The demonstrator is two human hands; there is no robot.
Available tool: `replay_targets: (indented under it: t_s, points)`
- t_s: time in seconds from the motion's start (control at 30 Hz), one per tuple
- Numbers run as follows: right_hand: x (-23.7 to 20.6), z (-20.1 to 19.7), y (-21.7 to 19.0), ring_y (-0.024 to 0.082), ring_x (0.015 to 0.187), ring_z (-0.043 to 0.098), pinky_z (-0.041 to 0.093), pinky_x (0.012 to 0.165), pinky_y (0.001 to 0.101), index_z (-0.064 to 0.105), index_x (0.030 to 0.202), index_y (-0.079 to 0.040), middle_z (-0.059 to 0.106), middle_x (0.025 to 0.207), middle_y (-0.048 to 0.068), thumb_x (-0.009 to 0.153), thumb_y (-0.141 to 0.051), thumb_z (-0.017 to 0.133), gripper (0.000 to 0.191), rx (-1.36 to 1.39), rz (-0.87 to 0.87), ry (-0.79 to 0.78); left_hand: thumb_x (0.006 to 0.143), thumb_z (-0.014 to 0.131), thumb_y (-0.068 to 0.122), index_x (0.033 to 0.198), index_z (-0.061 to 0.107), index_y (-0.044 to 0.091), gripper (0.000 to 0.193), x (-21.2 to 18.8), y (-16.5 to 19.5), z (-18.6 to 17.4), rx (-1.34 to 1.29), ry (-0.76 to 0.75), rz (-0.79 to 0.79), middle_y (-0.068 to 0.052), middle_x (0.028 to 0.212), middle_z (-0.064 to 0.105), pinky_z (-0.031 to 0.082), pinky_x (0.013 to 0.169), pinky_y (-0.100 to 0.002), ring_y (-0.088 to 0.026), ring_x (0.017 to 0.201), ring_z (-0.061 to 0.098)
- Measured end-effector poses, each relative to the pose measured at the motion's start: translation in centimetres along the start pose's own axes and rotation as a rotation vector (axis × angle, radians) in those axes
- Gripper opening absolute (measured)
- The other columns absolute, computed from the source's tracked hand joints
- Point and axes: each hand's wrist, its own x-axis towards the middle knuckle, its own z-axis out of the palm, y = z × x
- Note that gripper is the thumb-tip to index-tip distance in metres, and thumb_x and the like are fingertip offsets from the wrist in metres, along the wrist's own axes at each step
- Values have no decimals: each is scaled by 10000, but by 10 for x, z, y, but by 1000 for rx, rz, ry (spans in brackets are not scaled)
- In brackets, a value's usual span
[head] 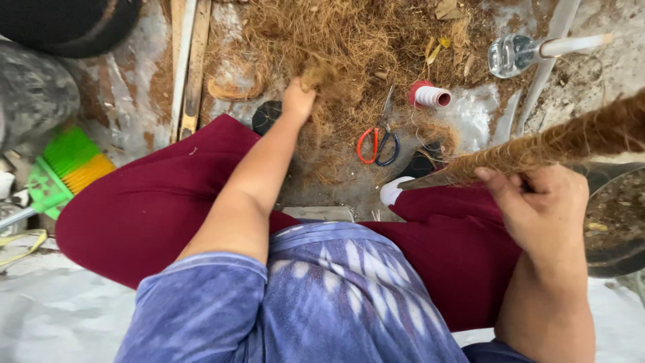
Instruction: The person sits on the floor and bundles loose coconut fiber by hand. They gather a section of fiber, wrap it with white string from a spool, and tighten the bundle. The person repeats this process, adding more fiber and securing it with additional string.
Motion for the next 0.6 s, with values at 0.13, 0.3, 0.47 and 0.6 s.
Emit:
replay_targets:
  t_s: [0.13, 0.3, 0.47, 0.6]
  points:
    - [-1, 4, 7, 174, 536, 495, 419, 559, 298, 600, 738, -2, 543, 624, 80, 977, -179, 875, 405, 30, -76, 22, 928, 712, 91, 1279, 674, 27, 359, 7, 2, -29, -405, -201, -63, -87, 1114, 749, 577, 956, -421, -229, 1013, 721]
    - [3, 4, 7, 235, 570, 533, 423, 577, 338, 608, 735, -26, 559, 652, 93, 962, -227, 910, 428, -79, -179, 54, 920, 664, 100, 1368, 636, 85, 450, 3, 43, -68, -387, -444, -111, -104, 1210, 733, 560, 996, -417, -240, 1067, 714]
    - [7, 3, 3, 230, 543, 519, 415, 554, 344, 617, 764, -24, 565, 638, 80, 980, -241, 886, 408, -93, -95, 18, 957, 606, 119, 1442, 553, 111, 489, 6, 84, -101, -456, -365, 16, -128, 1353, 665, 555, 1022, -479, -223, 1131, 691]
    - [8, 6, 4, 194, 542, 521, 412, 549, 316, 614, 756, -15, 570, 639, 79, 998, -254, 859, 420, -62, -161, 76, 998, 597, 106, 1439, 517, -25, 467, 8, 91, -121, -783, -505, 273, -226, 1357, 707, 580, 1029, -512, -329, 1069, 799]
